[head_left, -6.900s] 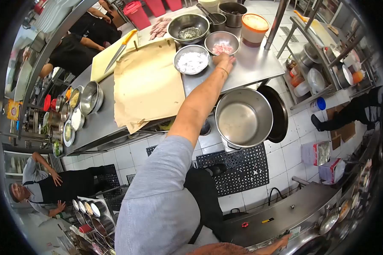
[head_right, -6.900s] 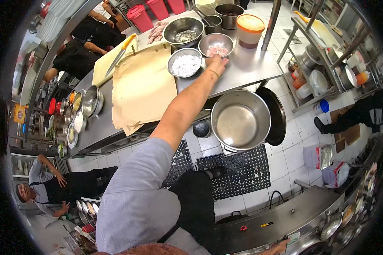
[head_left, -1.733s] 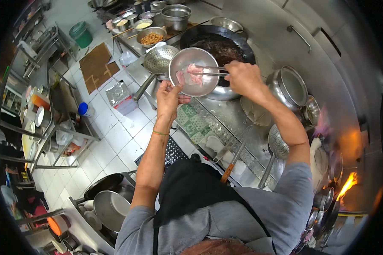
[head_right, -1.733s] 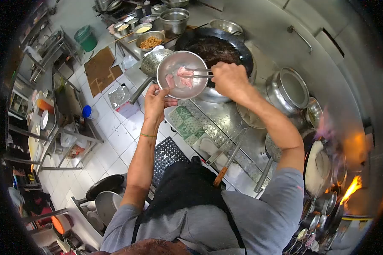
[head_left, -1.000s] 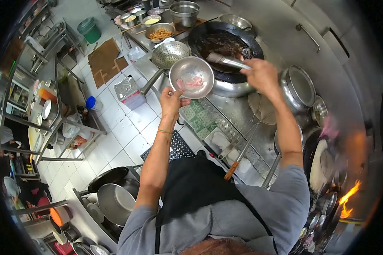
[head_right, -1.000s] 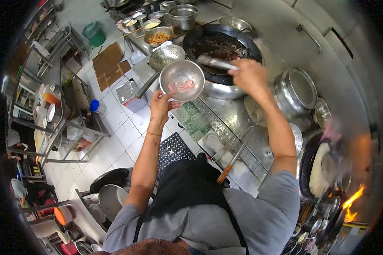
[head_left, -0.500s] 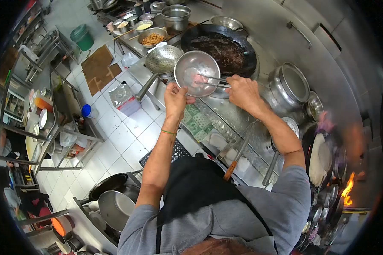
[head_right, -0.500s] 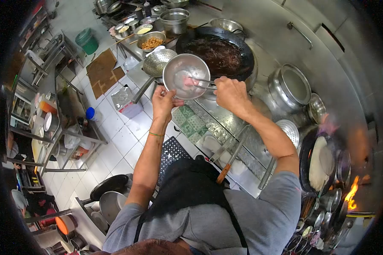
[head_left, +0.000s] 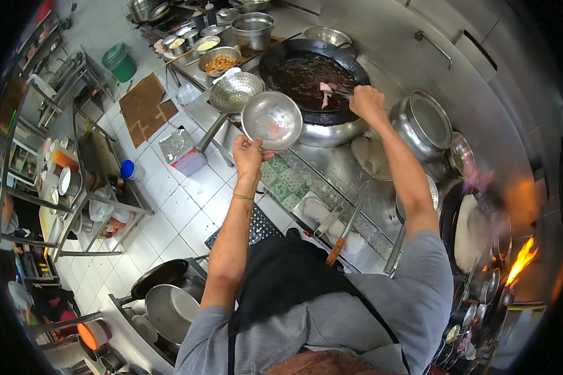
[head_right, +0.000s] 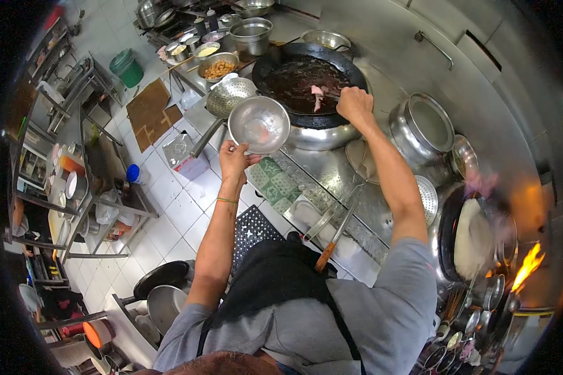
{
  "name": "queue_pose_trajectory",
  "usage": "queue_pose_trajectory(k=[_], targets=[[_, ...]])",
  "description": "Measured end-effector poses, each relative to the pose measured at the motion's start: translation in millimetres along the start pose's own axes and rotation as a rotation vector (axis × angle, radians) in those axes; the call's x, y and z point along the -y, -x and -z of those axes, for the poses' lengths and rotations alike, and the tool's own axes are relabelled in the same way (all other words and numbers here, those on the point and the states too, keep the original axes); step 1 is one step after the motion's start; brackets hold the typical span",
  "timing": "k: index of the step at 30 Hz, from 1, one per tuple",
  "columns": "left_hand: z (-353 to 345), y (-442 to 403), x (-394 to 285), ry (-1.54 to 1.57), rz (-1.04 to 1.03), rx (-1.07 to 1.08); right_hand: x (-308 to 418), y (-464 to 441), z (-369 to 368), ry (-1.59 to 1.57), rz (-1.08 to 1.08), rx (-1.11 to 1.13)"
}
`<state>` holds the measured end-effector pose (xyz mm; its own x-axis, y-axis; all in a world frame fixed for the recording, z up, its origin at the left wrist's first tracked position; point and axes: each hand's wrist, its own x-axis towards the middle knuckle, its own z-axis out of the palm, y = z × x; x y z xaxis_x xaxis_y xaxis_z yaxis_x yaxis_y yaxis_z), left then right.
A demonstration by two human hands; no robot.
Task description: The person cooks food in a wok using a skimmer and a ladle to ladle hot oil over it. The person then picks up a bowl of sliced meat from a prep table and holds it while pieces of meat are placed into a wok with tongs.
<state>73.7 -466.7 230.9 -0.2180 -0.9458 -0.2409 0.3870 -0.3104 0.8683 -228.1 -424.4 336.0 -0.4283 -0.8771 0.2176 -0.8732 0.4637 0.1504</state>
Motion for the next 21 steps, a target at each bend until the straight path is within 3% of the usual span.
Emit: queue_pose_trajectory(k=[3,7,9,11,13,14,16,17,19,21], targets=[[0,-1,-3,0.024,-0.026,-0.012,-12,1,-6,-0.136,-0.112,-0.073],[11,8,-9,-0.021,-0.038,-0.019,3,52,63,-0.251,-0.093,-0.064],[10,7,-10,-0.046,-0.050,-0.005,12,77,79,-0.302,0.159,-0.133],[3,14,-10,-0.097,-0.085,0.008,25,98,85,-0.329,0.281,-0.153],[11,7,7,-0.041,-0.040,0.084,25,99,57,-0.491,0.316,-0.301],[9,10,14,-0.021,-0.022,-0.027,32,104,61,-0.590,0.351,-0.334],[11,39,-4,-0.059,0.028,-0.075,30,109,42,-0.820,0.213,-0.227],[17,47,0,0.054,-0.072,-0.001,31,109,25,-0.633,0.274,-0.478],[30,56,14,0.175,-0.026,-0.139,31,107,-6,-0.703,0.365,-0.621],[45,64,24,0.251,0.029,-0.219,45,119,-28,-0.757,0.453,-0.624]])
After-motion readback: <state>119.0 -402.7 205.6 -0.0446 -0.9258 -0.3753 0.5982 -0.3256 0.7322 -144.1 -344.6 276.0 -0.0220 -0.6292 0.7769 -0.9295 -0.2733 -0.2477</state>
